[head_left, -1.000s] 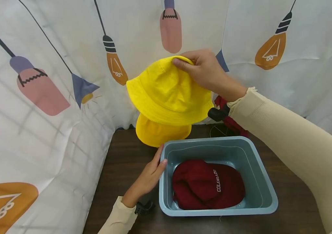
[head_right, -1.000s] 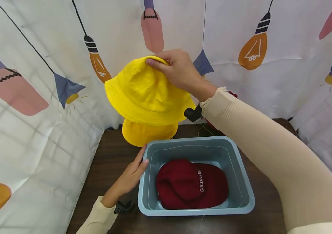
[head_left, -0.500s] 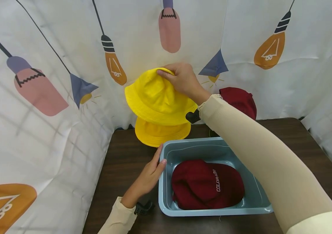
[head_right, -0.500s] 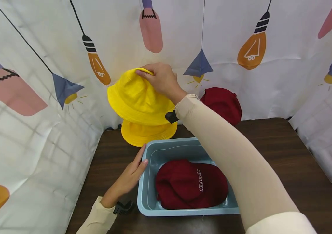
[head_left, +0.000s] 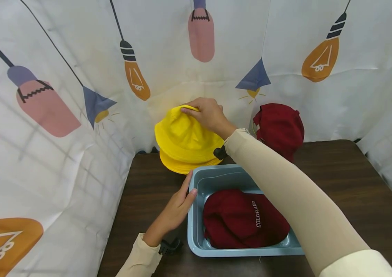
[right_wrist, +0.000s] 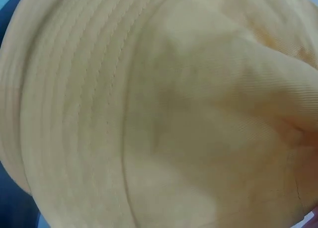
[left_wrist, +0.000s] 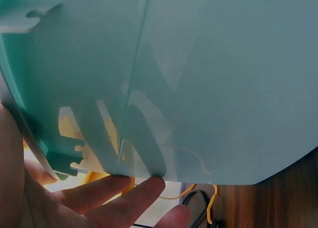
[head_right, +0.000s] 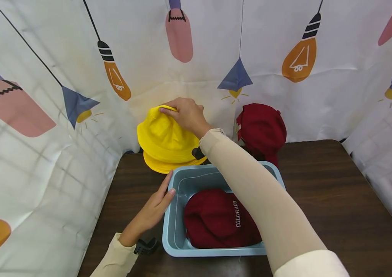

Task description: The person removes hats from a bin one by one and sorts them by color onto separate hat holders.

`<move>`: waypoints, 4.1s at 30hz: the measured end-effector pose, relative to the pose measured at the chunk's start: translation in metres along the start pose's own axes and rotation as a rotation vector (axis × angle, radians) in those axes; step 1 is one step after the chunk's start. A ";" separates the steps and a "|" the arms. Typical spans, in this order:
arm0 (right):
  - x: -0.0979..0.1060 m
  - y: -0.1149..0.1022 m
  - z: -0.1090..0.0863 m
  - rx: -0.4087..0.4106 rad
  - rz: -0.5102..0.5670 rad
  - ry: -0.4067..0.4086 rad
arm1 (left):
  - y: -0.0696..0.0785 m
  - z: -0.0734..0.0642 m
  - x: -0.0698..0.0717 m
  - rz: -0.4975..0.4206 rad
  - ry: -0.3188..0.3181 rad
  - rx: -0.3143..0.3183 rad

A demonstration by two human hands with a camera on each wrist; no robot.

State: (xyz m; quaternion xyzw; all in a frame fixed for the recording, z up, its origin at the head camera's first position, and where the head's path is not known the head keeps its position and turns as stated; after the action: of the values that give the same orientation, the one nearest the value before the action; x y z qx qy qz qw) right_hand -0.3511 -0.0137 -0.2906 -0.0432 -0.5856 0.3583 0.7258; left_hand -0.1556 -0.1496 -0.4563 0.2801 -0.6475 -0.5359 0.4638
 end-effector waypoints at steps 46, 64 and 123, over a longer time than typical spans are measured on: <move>-0.014 0.099 -0.056 -0.191 0.444 -0.077 | 0.072 0.094 0.118 0.369 0.615 -0.323; -0.020 0.092 -0.062 -0.146 0.545 0.173 | 0.071 0.094 0.114 0.427 0.707 -0.412; -0.041 0.022 -0.106 -0.193 0.076 0.416 | 0.079 0.134 0.153 0.071 0.289 -0.230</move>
State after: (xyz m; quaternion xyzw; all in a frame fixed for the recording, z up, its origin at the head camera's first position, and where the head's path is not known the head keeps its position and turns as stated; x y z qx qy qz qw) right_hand -0.2704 0.0172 -0.3675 -0.2072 -0.4529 0.3112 0.8094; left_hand -0.3288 -0.2020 -0.3344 0.2763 -0.5181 -0.5439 0.5995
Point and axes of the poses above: each hand's wrist, its own z-axis towards the middle knuckle, its own x-axis out of the back of the hand, y = z × x, the point moved 6 cm from there along z, towards the middle knuckle, and after that the axes turned 9 degrees about -z, right-handed, at the moved point
